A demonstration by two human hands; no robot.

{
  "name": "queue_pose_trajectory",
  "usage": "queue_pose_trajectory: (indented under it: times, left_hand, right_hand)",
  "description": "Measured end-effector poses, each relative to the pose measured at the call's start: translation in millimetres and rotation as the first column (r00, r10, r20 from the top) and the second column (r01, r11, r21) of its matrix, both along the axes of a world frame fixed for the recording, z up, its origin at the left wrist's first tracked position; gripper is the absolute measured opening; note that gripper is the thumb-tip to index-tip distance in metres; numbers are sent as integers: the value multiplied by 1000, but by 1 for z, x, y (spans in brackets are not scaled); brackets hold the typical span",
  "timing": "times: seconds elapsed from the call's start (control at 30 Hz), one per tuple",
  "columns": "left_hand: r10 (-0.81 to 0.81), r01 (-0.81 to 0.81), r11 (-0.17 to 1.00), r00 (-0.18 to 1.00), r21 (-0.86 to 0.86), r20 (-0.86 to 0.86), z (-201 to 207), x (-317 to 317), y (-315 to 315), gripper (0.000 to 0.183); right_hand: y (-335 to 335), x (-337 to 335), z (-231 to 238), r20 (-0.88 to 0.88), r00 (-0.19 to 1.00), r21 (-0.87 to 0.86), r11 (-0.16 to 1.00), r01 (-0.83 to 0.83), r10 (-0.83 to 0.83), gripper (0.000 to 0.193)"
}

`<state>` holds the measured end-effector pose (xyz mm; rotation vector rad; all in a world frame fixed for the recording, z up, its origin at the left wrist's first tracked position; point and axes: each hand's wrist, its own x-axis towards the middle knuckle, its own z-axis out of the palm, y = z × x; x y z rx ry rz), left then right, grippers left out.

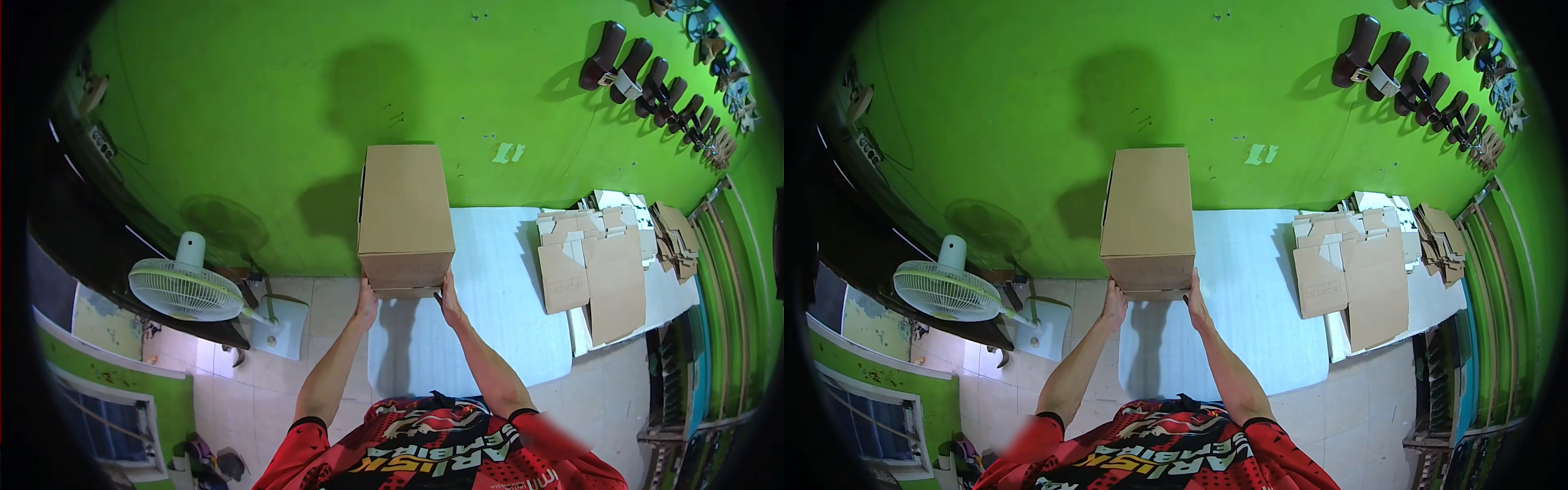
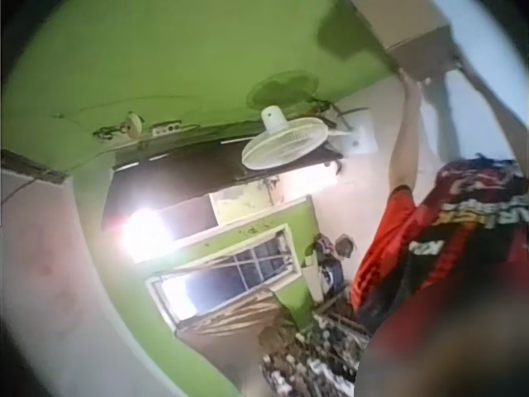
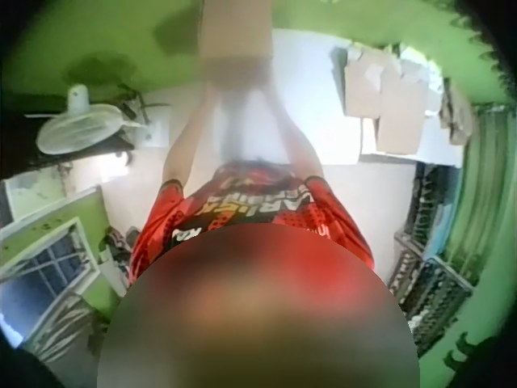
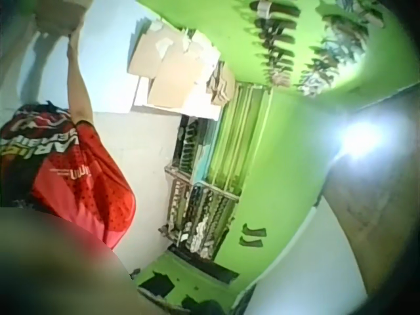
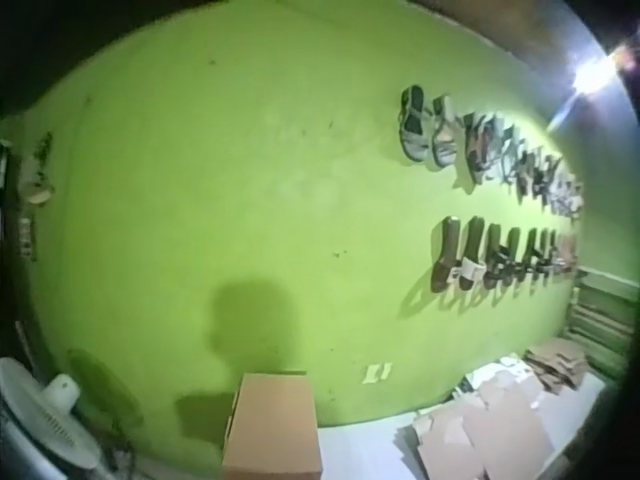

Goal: Folding and stacking cardboard shoe boxes from flat templates.

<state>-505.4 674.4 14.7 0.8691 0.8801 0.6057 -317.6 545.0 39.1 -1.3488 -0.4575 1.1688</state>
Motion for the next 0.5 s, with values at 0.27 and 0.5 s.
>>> queue_pose_trajectory:
  times: [0.27,0.5]
  left_hand:
    - [-34,34,999,999,-9,0,-11,5,13,96]
    - [-76,76,997,997,19,22,-4,12,15,98]
  right_hand:
    - [13,12,-3,12,1000,98,995,-25,24,83]
    - [12,17,0,77,996,158,985,-66,54,89]
